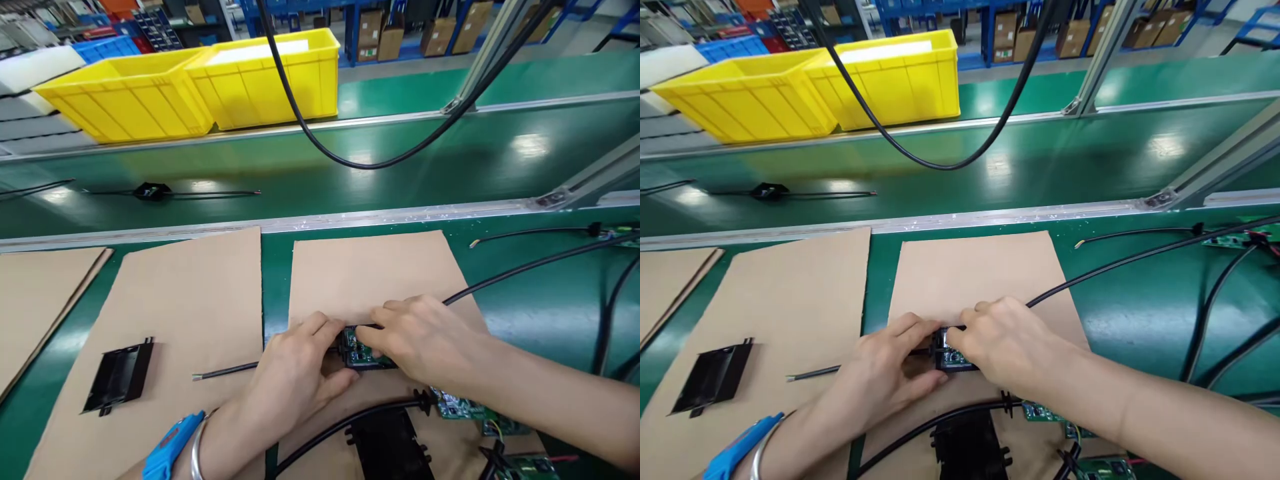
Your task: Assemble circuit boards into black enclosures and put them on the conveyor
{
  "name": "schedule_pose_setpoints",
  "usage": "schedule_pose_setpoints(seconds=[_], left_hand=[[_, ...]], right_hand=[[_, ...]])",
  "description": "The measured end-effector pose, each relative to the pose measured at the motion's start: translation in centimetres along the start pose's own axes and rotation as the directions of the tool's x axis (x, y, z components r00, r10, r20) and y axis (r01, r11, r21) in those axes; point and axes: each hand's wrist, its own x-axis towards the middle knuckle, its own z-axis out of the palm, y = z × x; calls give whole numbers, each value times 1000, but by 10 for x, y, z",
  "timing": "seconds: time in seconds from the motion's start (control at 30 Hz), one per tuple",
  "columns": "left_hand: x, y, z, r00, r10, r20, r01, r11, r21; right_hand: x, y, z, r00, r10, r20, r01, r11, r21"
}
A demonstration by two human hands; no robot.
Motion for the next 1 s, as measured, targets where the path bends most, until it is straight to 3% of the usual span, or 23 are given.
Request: schedule_pose_setpoints(seconds=[0.2, 0.43, 0.57, 0.7, 1.0], left_hand=[[1, 2, 0, 999, -22, 29, 23, 999, -27], [1, -2, -17, 994, 22, 105, -9, 992, -123], [-1, 2, -12, 989, 137, -61, -134, 990, 47], [-5, 6, 3, 936, 260, -240, -206, 952, 227], [-6, -3, 7, 901, 331, -282, -249, 924, 290]], right_hand=[[-1, -6, 2, 998, 58, -13, -58, 998, -21], [-1, -5, 6, 996, 68, -60, -69, 998, -4], [0, -1, 8, 996, 76, -47, -72, 994, 77], [1, 1, 7, 996, 90, -27, -86, 988, 131], [2, -3, 9, 994, 71, -85, -63, 993, 96]])
